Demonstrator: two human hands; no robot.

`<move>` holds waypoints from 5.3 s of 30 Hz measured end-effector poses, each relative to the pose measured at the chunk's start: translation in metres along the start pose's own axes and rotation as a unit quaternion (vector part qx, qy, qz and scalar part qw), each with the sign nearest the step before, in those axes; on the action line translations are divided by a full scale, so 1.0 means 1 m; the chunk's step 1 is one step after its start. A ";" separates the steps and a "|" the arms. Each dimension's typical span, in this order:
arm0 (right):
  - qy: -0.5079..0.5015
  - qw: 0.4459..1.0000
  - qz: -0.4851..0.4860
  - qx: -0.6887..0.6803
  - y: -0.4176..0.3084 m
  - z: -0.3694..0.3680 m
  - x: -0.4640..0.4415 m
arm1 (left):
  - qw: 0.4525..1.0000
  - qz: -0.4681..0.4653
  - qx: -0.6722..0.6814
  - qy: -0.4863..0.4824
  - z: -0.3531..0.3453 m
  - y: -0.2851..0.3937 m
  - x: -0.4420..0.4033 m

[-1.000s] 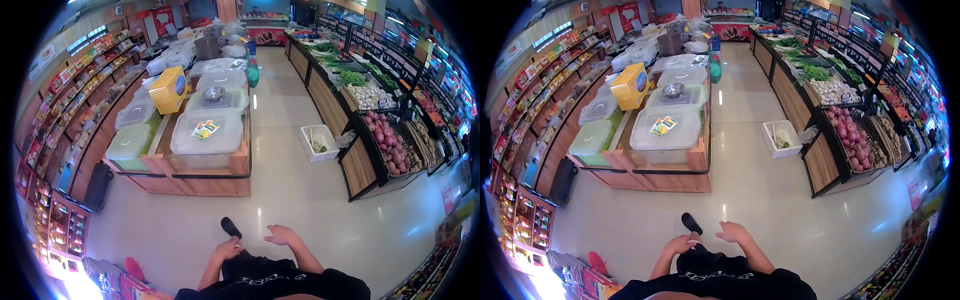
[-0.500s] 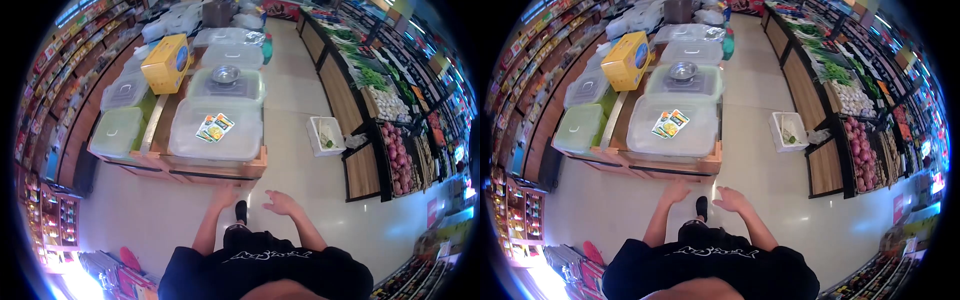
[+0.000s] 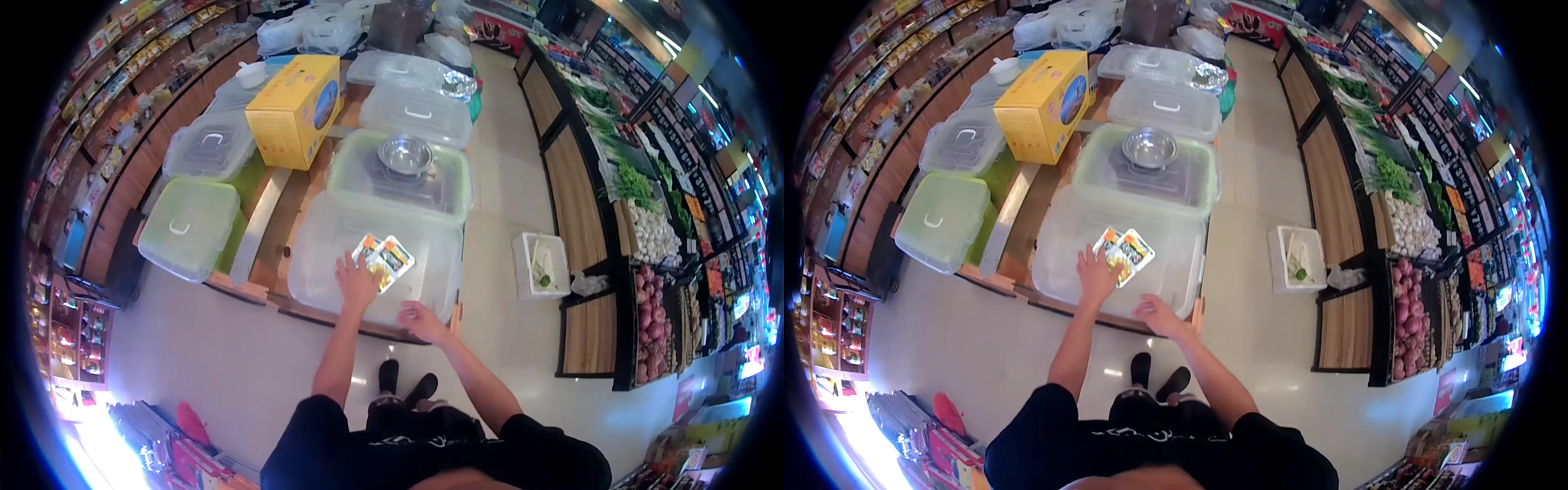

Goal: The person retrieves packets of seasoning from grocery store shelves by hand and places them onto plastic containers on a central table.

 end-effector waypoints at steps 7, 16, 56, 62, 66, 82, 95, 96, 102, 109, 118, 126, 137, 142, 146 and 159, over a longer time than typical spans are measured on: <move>0.114 0.957 -0.085 -0.254 0.019 0.014 -0.031 | 0.995 -0.008 0.096 -0.009 0.001 0.030 0.021; 0.069 0.867 -0.075 -0.488 0.022 0.040 0.009 | 0.952 0.010 0.278 -0.130 0.010 0.091 0.060; 0.656 0.539 0.227 -0.477 0.374 0.020 0.904 | 0.298 -0.531 0.049 -0.792 0.050 0.445 0.914; 0.774 0.421 0.157 -0.445 0.413 -0.033 1.008 | 0.205 -0.591 -0.005 -0.780 0.044 0.466 1.059; 0.821 0.356 0.155 -0.418 0.448 -0.056 1.107 | 0.141 -0.574 -0.001 -0.807 0.067 0.473 1.174; 0.933 0.032 0.103 -0.343 0.503 -0.182 1.437 | -0.019 -0.640 0.072 -0.765 0.208 0.492 1.575; 0.941 -0.009 0.227 -0.249 0.647 -0.238 1.743 | 0.110 -0.544 0.178 -0.812 0.279 0.518 1.927; 0.946 -0.016 0.214 -0.241 0.651 -0.239 1.762 | 0.135 -0.536 0.198 -0.809 0.273 0.522 1.951; 0.968 0.000 0.176 -0.181 0.708 -0.241 1.864 | 0.173 -0.495 0.238 -0.818 0.279 0.539 2.057; 0.968 0.051 -0.112 -0.219 0.771 -0.261 1.913 | 0.166 -0.471 0.287 -0.818 0.299 0.537 2.101; 0.930 0.105 -0.318 -0.154 0.719 -0.255 1.930 | 0.147 -0.456 0.236 -0.845 0.263 0.520 2.029; 0.998 -0.011 -0.027 -0.051 0.682 -0.237 1.836 | 0.430 -0.547 0.046 -0.717 0.062 0.445 1.709; 0.632 0.758 -0.147 0.067 0.554 -0.010 1.409 | 0.613 -0.265 0.186 -0.721 0.006 0.314 1.358; 0.321 0.918 -0.058 0.226 0.441 -0.007 1.180 | 0.684 -0.143 0.328 -0.636 0.043 0.262 1.229; 0.197 0.947 -0.012 0.253 0.375 -0.036 1.067 | 0.736 -0.028 0.401 -0.544 0.046 0.197 1.138; -0.179 0.890 -0.018 0.418 0.308 -0.131 0.800 | 0.805 0.070 0.480 -0.341 0.036 0.108 0.983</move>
Point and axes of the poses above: each hand's wrist, its own x-axis away from the middle knuckle, its own z-axis out of the back of the hand, y = z × x, the point moved 7 cm from there along -x, towards the middle knuckle, and after that the axes turned 11 degrees about -x, right-handed, at the moved point
